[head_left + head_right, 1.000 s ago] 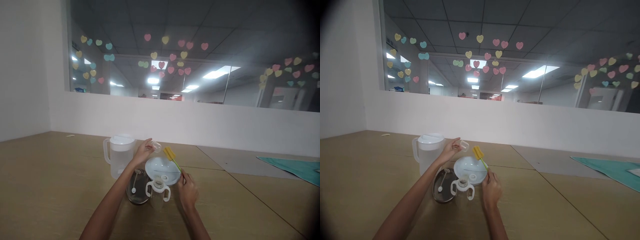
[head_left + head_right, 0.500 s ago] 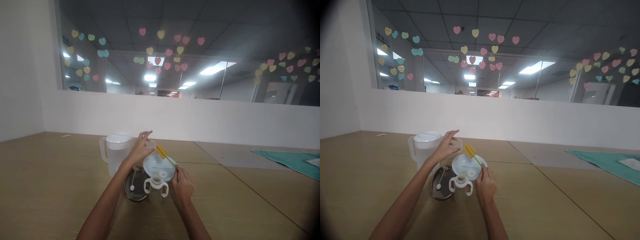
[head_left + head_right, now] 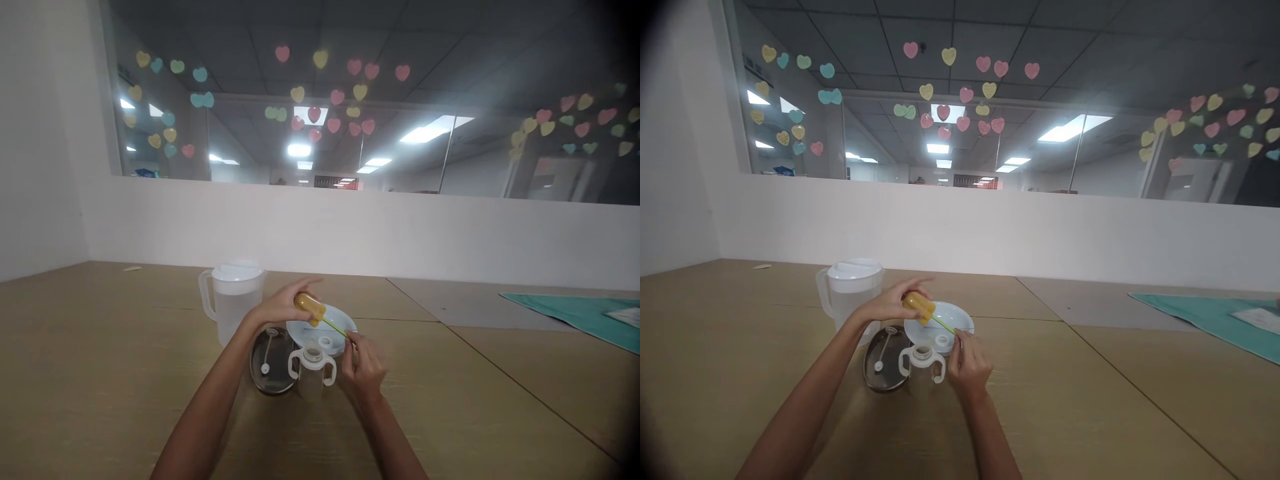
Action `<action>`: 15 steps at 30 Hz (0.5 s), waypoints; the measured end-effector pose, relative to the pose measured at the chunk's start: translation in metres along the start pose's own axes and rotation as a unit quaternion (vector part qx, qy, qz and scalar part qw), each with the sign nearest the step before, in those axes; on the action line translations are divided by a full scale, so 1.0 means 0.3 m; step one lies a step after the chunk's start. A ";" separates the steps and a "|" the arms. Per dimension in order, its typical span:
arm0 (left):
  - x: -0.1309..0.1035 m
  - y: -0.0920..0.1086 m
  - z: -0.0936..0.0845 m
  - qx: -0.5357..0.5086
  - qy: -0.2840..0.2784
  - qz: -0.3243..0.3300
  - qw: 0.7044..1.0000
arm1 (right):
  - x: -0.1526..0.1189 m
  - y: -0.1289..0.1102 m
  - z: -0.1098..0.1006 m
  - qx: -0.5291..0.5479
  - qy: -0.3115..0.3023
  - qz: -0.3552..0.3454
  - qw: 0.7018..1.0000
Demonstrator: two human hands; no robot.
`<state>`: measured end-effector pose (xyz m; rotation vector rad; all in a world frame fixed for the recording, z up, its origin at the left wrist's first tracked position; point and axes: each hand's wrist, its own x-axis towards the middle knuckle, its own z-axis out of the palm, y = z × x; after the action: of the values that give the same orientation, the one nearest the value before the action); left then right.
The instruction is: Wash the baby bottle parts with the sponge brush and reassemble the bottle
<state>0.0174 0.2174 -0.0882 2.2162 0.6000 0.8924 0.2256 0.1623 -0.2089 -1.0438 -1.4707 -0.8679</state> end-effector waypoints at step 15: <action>0.004 -0.169 -0.019 0.373 -0.056 -0.304 0.875 | -0.011 0.065 0.043 -0.166 -0.113 0.098 0.975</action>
<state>0.0057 0.2546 -0.1212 2.4234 1.6874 0.1920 0.2394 0.1807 -0.2145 -1.5532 -1.4042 -0.8923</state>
